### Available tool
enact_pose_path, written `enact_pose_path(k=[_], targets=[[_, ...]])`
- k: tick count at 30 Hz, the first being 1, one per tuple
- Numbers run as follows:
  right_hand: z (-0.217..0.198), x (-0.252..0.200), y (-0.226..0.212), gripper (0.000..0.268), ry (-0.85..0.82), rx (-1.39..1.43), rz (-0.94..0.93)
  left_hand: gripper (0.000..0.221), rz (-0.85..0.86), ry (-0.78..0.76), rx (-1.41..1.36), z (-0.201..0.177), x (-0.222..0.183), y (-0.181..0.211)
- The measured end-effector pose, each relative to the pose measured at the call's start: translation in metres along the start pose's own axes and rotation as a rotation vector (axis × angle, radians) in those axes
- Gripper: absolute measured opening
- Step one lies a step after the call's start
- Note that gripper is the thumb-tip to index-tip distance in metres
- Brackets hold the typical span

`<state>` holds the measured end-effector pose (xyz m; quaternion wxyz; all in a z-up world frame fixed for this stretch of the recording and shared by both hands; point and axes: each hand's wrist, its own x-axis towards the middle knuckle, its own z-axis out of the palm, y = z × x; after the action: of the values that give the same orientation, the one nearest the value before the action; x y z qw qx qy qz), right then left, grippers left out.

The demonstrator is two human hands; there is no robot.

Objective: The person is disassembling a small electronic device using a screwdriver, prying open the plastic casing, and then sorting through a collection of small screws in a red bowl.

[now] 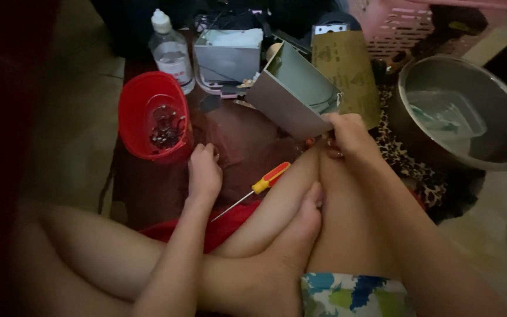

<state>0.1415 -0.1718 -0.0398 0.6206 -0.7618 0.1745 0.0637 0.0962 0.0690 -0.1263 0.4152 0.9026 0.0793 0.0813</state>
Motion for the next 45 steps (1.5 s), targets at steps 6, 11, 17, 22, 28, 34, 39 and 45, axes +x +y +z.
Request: enact_pose_path(k=[6, 11, 17, 22, 28, 34, 39, 45], targets=[[0.005, -0.017, -0.009, 0.023, -0.018, -0.089, -0.022, 0.006, 0.012, 0.048, 0.117, -0.007, -0.014, 0.005], [0.004, -0.015, -0.007, 0.024, -0.005, -0.128, -0.028, 0.011, -0.137, 0.127, -0.220, -0.017, -0.014, 0.024], [0.002, -0.018, -0.009, 0.028, -0.032, -0.284, -0.009, 0.013, 0.137, 0.229, 0.104, -0.011, 0.014, -0.027], [0.001, -0.014, -0.004, 0.027, -0.013, -0.220, -0.015, 0.010, 0.144, 0.306, 0.243, -0.026, 0.033, -0.060], [0.004, -0.014, -0.006, 0.028, 0.009, -0.170, -0.003, 0.008, 0.186, 0.218, 0.160, -0.009, 0.046, -0.039], [-0.001, 0.003, 0.001, 0.032, 0.019, -0.181, 0.034, 0.007, 0.166, 0.093, 0.202, 0.015, 0.048, -0.040], [0.001, -0.008, 0.000, 0.033, 0.001, -0.267, 0.013, 0.009, 0.177, 0.080, 0.251, 0.003, 0.032, -0.047], [0.013, 0.026, 0.023, 0.032, -0.096, -0.461, -0.177, 0.014, 0.221, 0.188, 0.155, -0.028, 0.008, -0.043]])
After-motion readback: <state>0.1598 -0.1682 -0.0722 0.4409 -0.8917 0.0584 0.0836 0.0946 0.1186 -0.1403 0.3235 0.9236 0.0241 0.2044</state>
